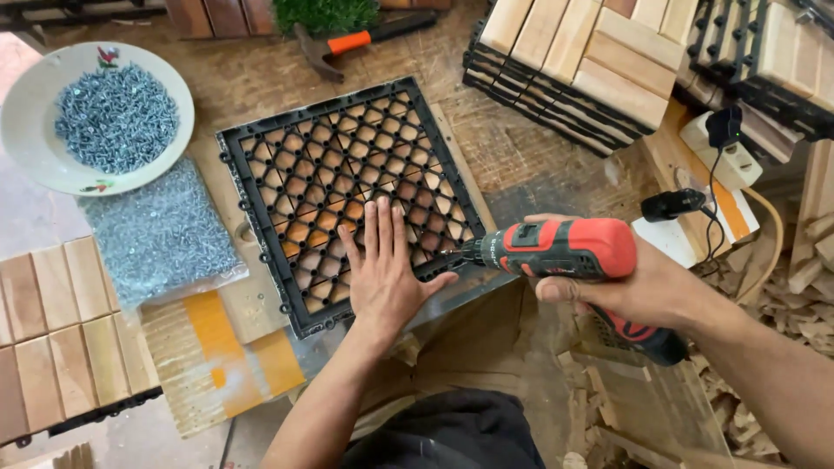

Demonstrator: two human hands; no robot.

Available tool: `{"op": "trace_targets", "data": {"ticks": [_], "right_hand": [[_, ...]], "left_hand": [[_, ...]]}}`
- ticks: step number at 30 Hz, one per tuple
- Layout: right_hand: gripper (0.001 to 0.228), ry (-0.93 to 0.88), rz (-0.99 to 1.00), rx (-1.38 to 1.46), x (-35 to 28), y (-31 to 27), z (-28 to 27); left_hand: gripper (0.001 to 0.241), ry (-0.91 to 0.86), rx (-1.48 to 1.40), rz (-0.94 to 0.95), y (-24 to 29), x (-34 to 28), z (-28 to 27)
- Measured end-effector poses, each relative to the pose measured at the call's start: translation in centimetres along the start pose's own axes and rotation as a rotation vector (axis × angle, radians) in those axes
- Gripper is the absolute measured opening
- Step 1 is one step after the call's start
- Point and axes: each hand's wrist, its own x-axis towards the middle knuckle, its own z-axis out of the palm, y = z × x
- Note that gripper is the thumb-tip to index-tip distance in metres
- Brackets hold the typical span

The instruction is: Fastening a plastic grid base to wooden tiles using screws and a power drill to create interlocking deck tiles.

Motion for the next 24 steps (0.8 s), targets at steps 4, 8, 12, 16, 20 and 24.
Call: {"op": "trace_targets", "data": {"ticks": [4,8,12,16,20,24], "right_hand": [[0.068,-0.02,-0.025,-0.01,0.6,-0.7,-0.1],[0.079,-0.029,0.102,-0.16,1.3,-4.3,0.9],[0.098,-0.11,0.31,-0.419,1.7,-8.6,1.6],[0.092,-0.163,0.211,-0.49,2.7,-9.4,1.3],[0.077,-0.212,0.175,-0.47,3.5,-9.7,1.0],[0.052,-0.214,-0.032,-0.532,3.4,-8.3,0.9]], "left_hand": [[0.141,0.012,-0.052,0.018,-0.1,0.0,-0.6],[0.138,0.041,-0.062,0.023,-0.3,0.2,-0.9],[0.138,0.026,-0.058,0.031,-0.2,0.1,-0.9],[0.138,-0.012,-0.083,0.033,-0.1,0.4,-0.9],[0.138,-0.007,-0.083,0.028,-0.2,0.3,-0.5],[0.137,-0.01,-0.108,0.035,-0.1,0.1,-0.5]]}}
